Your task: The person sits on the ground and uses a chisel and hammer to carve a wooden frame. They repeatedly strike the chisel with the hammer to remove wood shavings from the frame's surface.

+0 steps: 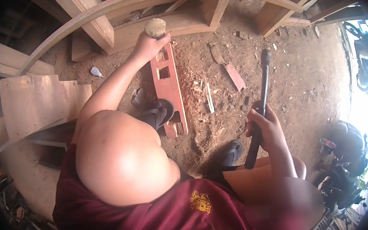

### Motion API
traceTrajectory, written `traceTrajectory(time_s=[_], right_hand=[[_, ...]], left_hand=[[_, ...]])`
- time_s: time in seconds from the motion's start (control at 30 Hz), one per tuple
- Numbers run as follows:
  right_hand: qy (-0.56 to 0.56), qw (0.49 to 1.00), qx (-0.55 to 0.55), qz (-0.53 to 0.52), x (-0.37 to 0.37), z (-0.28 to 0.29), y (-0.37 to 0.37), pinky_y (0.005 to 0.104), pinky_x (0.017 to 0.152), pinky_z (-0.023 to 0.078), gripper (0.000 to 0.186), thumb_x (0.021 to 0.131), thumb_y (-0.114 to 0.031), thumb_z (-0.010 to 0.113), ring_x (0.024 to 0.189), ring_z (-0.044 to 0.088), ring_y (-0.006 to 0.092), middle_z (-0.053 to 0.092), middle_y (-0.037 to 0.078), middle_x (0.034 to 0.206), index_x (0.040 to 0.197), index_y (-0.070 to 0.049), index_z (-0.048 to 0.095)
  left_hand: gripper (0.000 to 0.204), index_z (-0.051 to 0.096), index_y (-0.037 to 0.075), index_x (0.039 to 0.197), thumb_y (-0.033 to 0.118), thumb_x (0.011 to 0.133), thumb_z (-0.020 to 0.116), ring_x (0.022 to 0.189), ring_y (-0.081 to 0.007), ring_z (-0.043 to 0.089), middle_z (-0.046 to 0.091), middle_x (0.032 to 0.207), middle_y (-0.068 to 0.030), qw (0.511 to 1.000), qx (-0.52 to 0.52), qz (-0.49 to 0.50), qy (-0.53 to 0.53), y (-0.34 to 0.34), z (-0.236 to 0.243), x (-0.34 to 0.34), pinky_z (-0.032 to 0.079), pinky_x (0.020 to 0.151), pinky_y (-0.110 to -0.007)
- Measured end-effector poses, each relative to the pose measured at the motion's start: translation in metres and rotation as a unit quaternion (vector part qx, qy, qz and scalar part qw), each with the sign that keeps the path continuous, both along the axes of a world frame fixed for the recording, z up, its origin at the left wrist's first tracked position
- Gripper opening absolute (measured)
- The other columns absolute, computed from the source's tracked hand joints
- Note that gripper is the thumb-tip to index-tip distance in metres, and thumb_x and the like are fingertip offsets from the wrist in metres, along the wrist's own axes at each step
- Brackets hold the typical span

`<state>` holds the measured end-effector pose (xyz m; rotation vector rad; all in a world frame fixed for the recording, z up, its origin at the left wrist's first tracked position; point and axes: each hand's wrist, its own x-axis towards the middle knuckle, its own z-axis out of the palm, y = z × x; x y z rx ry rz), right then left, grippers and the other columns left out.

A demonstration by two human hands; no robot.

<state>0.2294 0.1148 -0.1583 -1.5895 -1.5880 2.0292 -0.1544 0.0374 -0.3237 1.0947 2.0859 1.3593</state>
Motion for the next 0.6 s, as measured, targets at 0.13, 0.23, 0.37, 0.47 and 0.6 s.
traceTrajectory(time_s=[0.13,0.23,0.37,0.47,0.6], right_hand=[[-0.079,0.99,0.113,0.043,-0.016,-0.016,-0.012,0.024,0.039,0.04,0.024,0.1,-0.031,0.052,0.044,0.045,0.0076,0.047,-0.002,0.063,0.092,-0.008,0.05],[-0.049,0.992,0.089,0.069,-0.041,-0.002,-0.028,0.0236,0.038,0.038,0.036,0.102,-0.04,0.044,0.042,0.044,0.008,0.048,-0.001,0.062,0.088,-0.007,0.049],[0.015,0.963,0.242,0.118,-0.092,0.051,-0.029,0.0231,0.038,0.037,0.043,0.103,-0.044,0.037,0.041,0.043,0.0081,0.048,0.0,0.059,0.086,-0.007,0.051],[0.162,0.9,0.395,0.089,-0.125,0.101,-0.034,0.0225,0.038,0.036,0.045,0.103,-0.046,0.035,0.041,0.042,0.0085,0.047,0.001,0.06,0.088,-0.007,0.05],[0.206,0.836,0.503,0.071,-0.149,0.081,-0.046,0.0285,0.042,0.04,0.04,0.102,-0.04,0.041,0.047,0.051,0.0143,0.052,0.005,0.06,0.089,-0.004,0.053]], left_hand=[[0.032,0.067,0.001,0.083,0.032,0.081,0.069,0.072,-0.0282,0.069,0.069,0.073,-0.0164,1.0,-0.01,0.013,0.002,0.008,0.004,0.008,0.051,0.066,-0.039],[0.032,0.067,0.0,0.082,0.033,0.081,0.069,0.071,-0.0279,0.069,0.068,0.072,-0.016,1.0,0.0,0.014,0.006,0.01,0.008,0.009,0.051,0.065,-0.039],[0.032,0.065,0.0,0.077,0.032,0.081,0.068,0.064,-0.0269,0.066,0.066,0.067,-0.014,1.0,-0.007,0.028,0.002,0.005,0.006,0.004,0.049,0.062,-0.04],[0.033,0.064,0.0,0.074,0.032,0.081,0.068,0.06,-0.0254,0.064,0.064,0.063,-0.0127,1.0,0.001,0.023,-0.013,0.004,0.0,0.002,0.048,0.06,-0.04],[0.033,0.063,0.001,0.073,0.032,0.081,0.068,0.059,-0.0245,0.064,0.064,0.063,-0.0124,0.998,-0.051,0.007,-0.019,0.006,0.008,0.004,0.048,0.059,-0.039]])
